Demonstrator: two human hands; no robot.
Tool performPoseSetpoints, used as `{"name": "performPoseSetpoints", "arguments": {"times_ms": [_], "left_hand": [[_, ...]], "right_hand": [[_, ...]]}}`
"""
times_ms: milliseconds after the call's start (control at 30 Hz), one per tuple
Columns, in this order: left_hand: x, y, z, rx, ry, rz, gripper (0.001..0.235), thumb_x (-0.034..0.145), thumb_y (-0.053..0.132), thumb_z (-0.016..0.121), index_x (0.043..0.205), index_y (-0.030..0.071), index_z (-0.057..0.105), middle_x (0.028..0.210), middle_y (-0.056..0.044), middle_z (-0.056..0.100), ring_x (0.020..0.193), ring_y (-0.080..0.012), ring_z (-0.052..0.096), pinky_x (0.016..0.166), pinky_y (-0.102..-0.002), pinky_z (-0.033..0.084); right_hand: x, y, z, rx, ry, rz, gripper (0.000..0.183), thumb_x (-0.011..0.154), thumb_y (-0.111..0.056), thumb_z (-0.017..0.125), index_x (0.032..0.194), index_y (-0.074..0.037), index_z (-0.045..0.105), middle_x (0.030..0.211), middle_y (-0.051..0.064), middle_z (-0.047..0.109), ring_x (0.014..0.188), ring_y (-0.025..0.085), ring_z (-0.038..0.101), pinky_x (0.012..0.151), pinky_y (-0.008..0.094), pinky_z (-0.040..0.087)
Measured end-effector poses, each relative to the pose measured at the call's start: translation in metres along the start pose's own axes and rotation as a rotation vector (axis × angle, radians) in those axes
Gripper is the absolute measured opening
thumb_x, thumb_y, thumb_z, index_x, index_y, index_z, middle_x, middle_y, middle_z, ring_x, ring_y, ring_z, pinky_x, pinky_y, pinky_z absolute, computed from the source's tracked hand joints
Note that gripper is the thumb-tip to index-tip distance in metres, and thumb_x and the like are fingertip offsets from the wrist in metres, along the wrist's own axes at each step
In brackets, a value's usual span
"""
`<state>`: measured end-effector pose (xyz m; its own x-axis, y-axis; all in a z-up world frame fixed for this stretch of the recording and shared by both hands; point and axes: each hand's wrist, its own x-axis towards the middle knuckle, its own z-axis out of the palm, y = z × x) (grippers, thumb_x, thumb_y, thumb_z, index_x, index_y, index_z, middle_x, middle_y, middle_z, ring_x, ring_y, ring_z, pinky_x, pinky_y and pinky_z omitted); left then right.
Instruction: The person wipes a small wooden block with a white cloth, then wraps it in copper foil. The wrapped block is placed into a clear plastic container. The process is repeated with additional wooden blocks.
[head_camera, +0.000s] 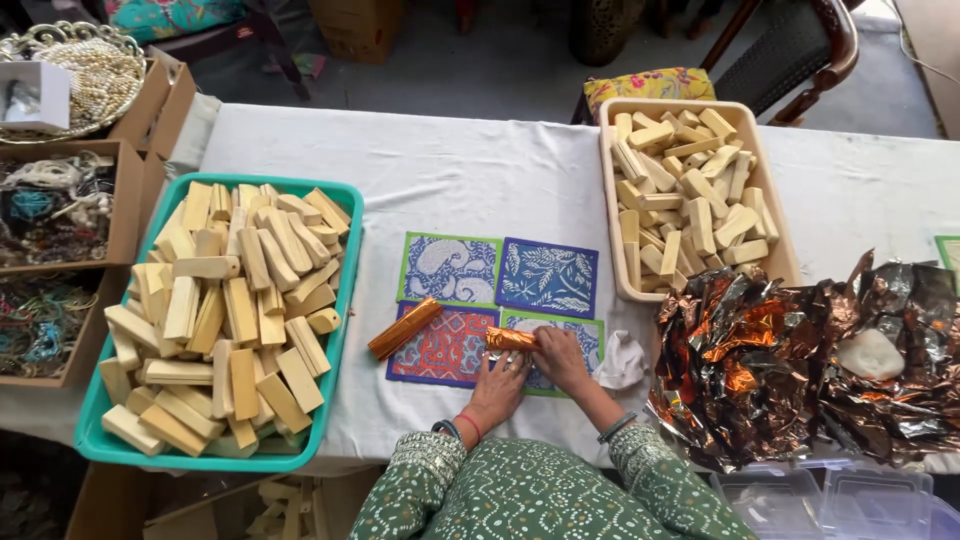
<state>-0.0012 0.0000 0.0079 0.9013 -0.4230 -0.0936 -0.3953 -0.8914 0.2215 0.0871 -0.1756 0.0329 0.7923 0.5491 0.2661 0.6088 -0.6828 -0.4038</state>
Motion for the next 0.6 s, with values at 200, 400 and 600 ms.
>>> {"name": "performPoseSetpoints", "arguments": {"times_ms": [200, 400, 600], "left_hand": [[-0.003, -0.002, 0.004, 0.003, 0.010, 0.003, 0.059, 0.092, 0.028, 0.063, 0.147, 0.011, 0.050, 0.152, -0.010, 0.047, 0.142, -0.0322, 0.040, 0.113, -0.069, 0.025], [-0.010, -0.005, 0.011, -0.108, -0.005, -0.007, 0.056, 0.090, 0.022, 0.064, 0.144, 0.009, 0.056, 0.152, -0.011, 0.049, 0.143, -0.0315, 0.040, 0.111, -0.059, 0.034], [-0.030, -0.019, 0.004, -0.301, -0.057, -0.030, 0.048, 0.086, 0.024, 0.070, 0.132, 0.010, 0.063, 0.156, -0.007, 0.046, 0.147, -0.0264, 0.036, 0.111, -0.059, 0.034]], "right_hand": [[-0.008, -0.005, 0.003, 0.079, -0.040, 0.039, 0.032, 0.086, -0.022, 0.074, 0.113, -0.010, 0.064, 0.107, 0.005, 0.066, 0.101, 0.026, 0.064, 0.085, 0.044, 0.043], [-0.003, -0.012, -0.002, 0.061, -0.078, 0.022, 0.037, 0.082, -0.021, 0.076, 0.116, -0.011, 0.067, 0.106, 0.006, 0.064, 0.100, 0.026, 0.063, 0.081, 0.043, 0.043], [-0.016, -0.013, 0.011, 0.029, -0.081, -0.018, 0.033, 0.078, -0.019, 0.077, 0.110, -0.012, 0.068, 0.104, 0.005, 0.063, 0.099, 0.027, 0.061, 0.082, 0.044, 0.043]]}}
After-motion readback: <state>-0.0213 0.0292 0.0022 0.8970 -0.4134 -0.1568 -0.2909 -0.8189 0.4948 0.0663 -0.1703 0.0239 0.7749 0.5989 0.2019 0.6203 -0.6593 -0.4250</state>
